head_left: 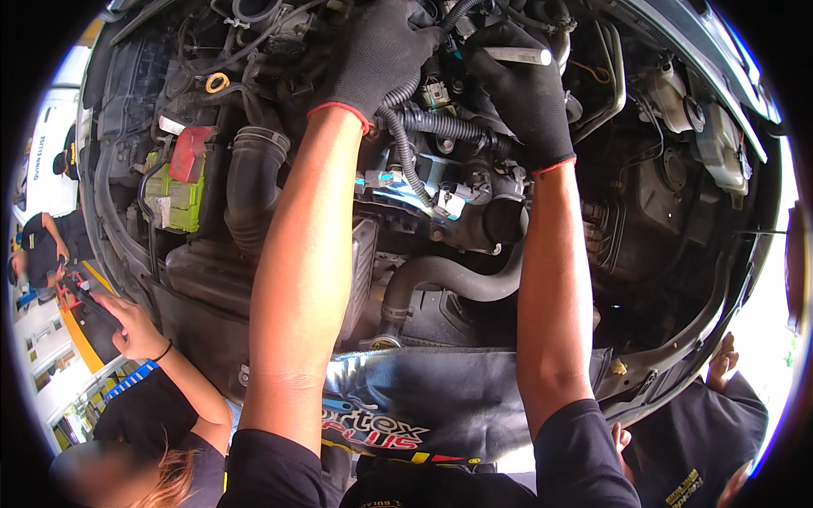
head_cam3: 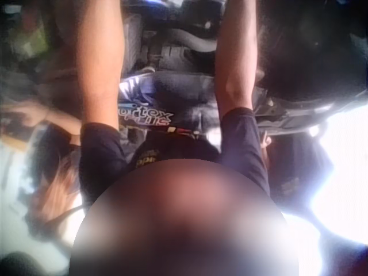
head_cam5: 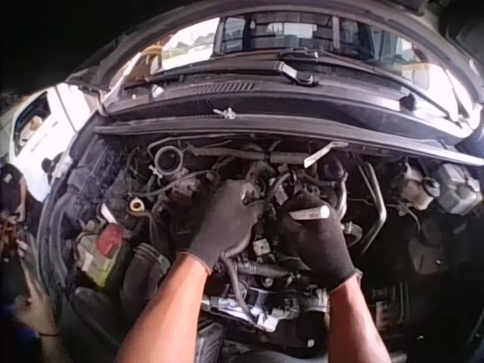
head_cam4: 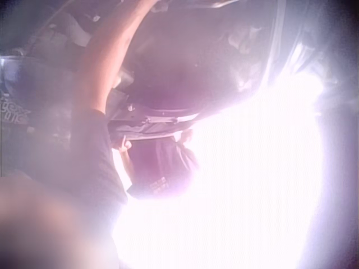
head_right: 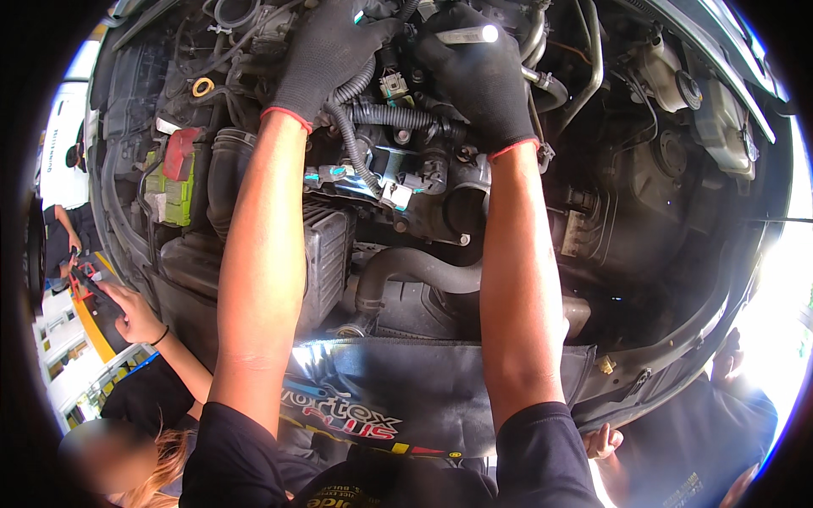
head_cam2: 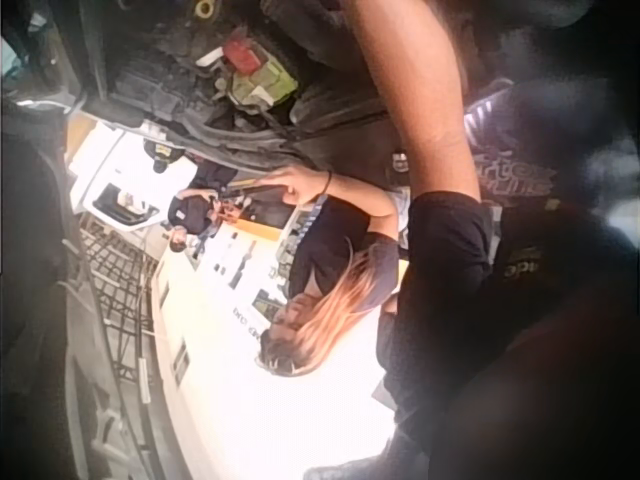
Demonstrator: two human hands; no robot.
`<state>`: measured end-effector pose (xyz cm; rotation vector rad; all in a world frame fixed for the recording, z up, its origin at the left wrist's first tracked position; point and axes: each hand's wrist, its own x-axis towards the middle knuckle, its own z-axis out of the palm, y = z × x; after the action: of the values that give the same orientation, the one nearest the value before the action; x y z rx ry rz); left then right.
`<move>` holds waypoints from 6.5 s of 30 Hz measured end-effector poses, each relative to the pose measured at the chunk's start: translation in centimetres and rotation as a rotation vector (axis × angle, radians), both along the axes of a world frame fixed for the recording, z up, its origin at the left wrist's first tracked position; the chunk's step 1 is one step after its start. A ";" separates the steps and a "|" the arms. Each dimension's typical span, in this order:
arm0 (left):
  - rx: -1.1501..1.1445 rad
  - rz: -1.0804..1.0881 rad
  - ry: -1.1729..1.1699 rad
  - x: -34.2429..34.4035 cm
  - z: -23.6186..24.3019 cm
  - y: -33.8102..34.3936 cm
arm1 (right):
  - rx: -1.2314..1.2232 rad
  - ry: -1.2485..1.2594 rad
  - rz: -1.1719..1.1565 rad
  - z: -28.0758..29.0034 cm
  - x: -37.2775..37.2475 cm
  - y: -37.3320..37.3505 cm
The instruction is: The person works inside a car engine bay, manipulating hoses and electrical connectors while wearing gloves. They adjust components near the intake manifold and valve cover, occasionally using a marker to label parts. A coworker assists by holding a flashlight and observing the work.
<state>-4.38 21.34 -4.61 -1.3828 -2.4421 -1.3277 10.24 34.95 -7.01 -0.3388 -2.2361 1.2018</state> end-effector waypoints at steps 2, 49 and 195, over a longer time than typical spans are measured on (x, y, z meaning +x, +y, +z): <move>-0.036 -0.015 -0.079 0.1 0.5 0.0 | 0.009 -0.002 0.001 -0.1 0.0 0.1; -0.077 -0.003 -0.120 0.0 0.7 -0.1 | -0.022 -0.070 -0.080 0.2 0.0 -0.3; -0.163 -0.002 -0.057 0.3 1.8 -0.1 | 0.478 0.057 0.082 -2.7 -2.4 13.4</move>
<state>-4.13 21.29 -2.81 -1.3987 -2.6402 -1.2084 7.79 48.32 -9.70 -0.0227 -2.4139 0.6692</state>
